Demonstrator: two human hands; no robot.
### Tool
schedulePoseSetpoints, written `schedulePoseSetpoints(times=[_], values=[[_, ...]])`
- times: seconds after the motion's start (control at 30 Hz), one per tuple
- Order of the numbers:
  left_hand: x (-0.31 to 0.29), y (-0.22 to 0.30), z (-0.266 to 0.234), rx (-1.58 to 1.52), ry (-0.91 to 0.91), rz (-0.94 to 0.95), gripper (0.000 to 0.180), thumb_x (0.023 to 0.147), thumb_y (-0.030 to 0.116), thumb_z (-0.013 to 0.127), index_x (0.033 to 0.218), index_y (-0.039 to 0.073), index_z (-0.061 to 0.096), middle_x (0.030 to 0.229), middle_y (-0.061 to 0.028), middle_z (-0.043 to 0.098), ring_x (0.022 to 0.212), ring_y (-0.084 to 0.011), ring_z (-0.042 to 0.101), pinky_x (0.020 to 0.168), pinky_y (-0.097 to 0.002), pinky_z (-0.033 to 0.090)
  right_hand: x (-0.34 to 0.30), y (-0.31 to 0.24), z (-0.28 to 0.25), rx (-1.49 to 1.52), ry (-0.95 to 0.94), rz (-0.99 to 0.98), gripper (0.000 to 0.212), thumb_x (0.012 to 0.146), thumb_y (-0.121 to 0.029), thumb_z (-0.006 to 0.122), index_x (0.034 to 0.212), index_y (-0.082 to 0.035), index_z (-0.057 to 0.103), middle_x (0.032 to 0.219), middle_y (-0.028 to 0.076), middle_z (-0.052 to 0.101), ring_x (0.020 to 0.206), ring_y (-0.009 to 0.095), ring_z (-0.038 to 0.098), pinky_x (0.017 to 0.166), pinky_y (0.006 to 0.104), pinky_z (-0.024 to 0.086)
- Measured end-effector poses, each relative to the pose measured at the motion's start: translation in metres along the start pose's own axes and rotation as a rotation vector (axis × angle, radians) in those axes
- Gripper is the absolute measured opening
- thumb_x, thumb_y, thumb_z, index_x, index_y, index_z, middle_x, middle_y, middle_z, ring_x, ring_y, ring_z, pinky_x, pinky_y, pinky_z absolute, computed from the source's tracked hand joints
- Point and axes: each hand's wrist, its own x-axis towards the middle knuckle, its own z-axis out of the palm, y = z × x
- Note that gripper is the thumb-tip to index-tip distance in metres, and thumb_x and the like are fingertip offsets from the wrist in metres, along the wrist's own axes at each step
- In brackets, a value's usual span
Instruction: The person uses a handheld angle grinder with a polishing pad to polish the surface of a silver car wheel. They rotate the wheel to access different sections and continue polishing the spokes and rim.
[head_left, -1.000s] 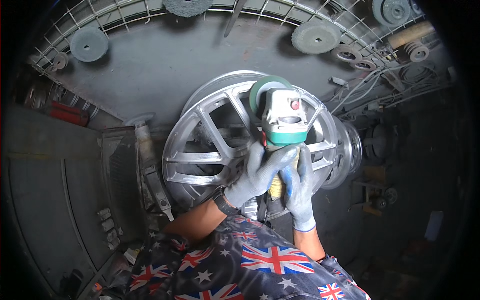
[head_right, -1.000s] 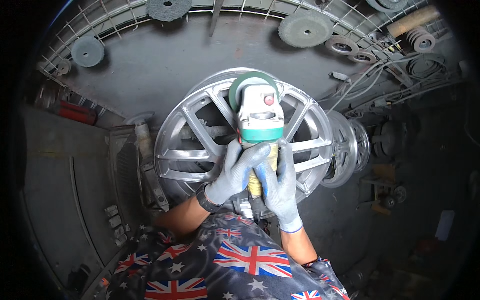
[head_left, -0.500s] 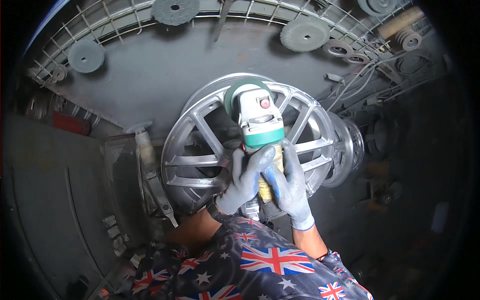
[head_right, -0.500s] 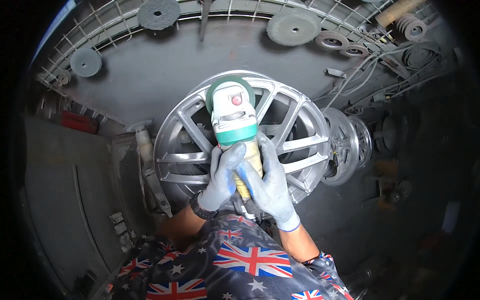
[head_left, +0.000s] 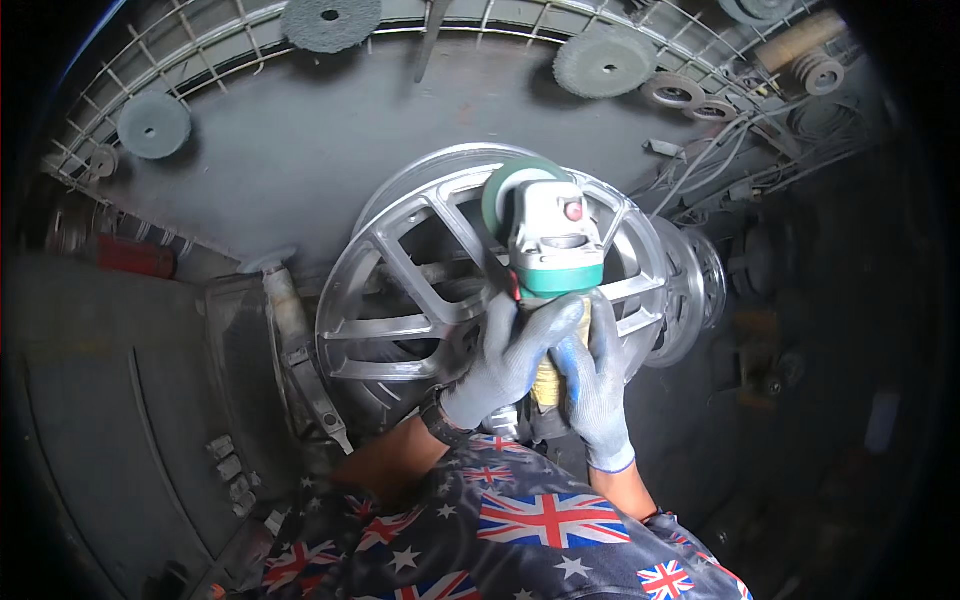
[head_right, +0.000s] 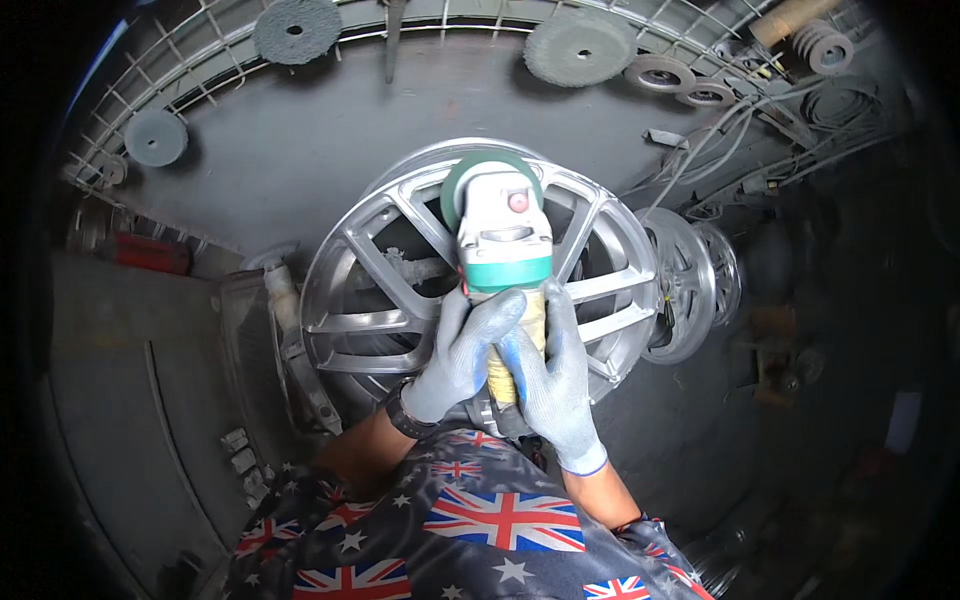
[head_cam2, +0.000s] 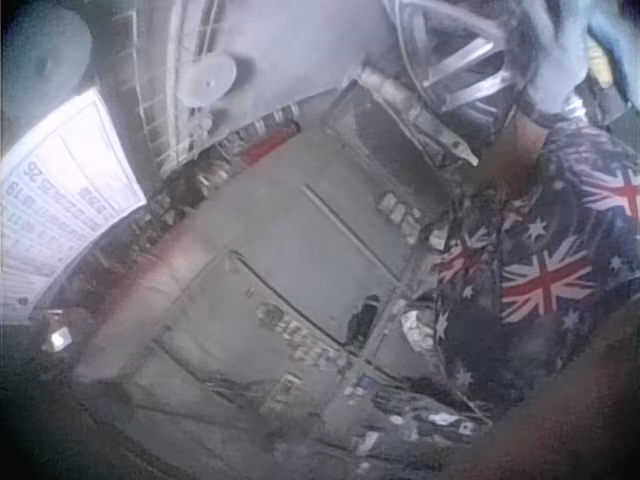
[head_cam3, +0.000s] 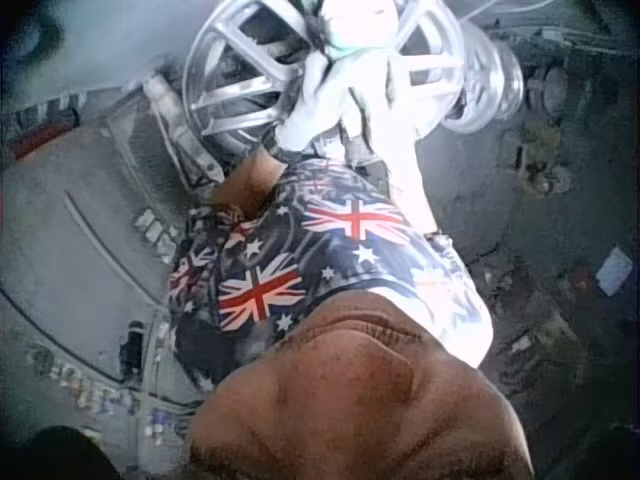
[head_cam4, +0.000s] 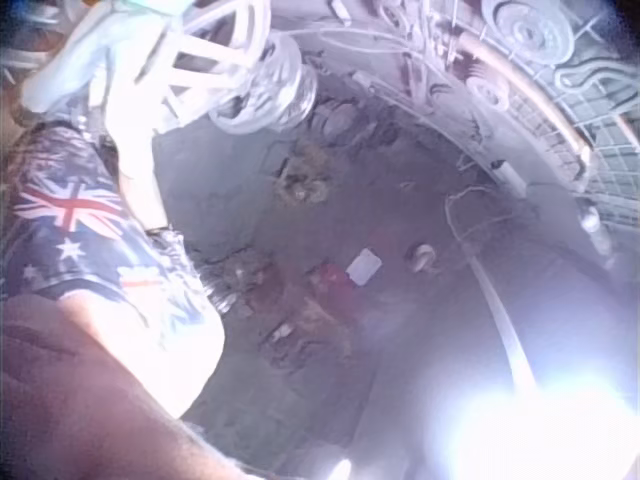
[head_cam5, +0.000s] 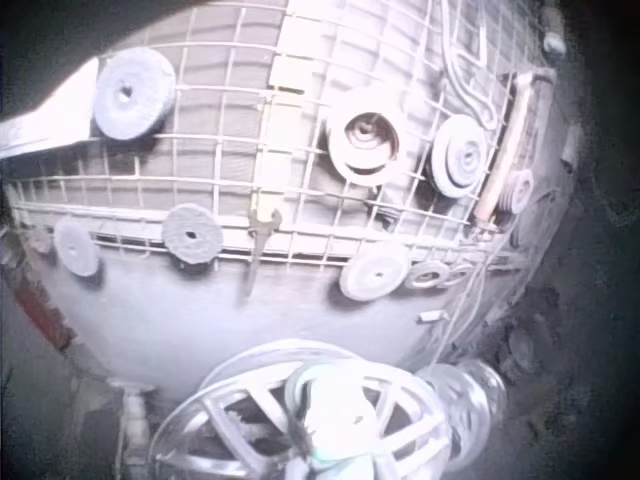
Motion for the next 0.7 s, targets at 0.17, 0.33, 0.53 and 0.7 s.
schedulePoseSetpoints(times=[0.17, 0.33, 0.53, 0.7], values=[[0.0, 0.009, -0.005, -0.591, -0.061, -0.198, 0.039, 0.099, 0.015, 0.063, 0.134, 0.002, 0.051, 0.129, -0.012, 0.052, 0.118, -0.0161, 0.054, 0.1, -0.0351, 0.045, -0.002, -0.007, 0.009, -0.271, -0.013, -0.158, 0.054, 0.096, -0.016, 0.062, 0.142, 0.004, 0.041, 0.126, 0.016, 0.058, 0.113, 0.019, 0.056, 0.098, 0.0334, 0.046], [0.009, 0.002, -0.004, 0.233, -0.014, 0.327, 0.034, 0.098, 0.012, 0.063, 0.13, 0.004, 0.057, 0.124, -0.014, 0.057, 0.11, -0.0208, 0.061, 0.093, -0.0338, 0.052, 0.0, -0.003, 0.005, -0.065, 0.023, -0.03, 0.053, 0.097, -0.016, 0.063, 0.141, 0.004, 0.042, 0.127, 0.017, 0.057, 0.118, 0.02, 0.054, 0.101, 0.0346, 0.044], [0.007, 0.005, -0.011, 0.569, -0.016, 0.543, 0.036, 0.097, 0.006, 0.063, 0.133, 0.005, 0.059, 0.129, -0.0158, 0.05, 0.114, -0.0249, 0.059, 0.096, -0.0353, 0.051, 0.001, -0.01, 0.007, -0.035, 0.0, -0.022, 0.05, 0.097, -0.018, 0.063, 0.138, 0.004, 0.044, 0.123, 0.016, 0.058, 0.114, 0.018, 0.055, 0.098, 0.0314, 0.045], [0.009, 0.004, -0.008, 0.235, -0.079, 0.367, 0.04, 0.094, 0.004, 0.065, 0.134, 0.007, 0.061, 0.124, -0.0153, 0.05, 0.113, -0.0263, 0.058, 0.096, -0.0351, 0.05, 0.002, -0.015, 0.017, -0.185, 0.05, -0.109, 0.046, 0.098, -0.015, 0.058, 0.136, 0.005, 0.044, 0.118, 0.012, 0.058, 0.105, 0.015, 0.055, 0.093, 0.0295, 0.046]])
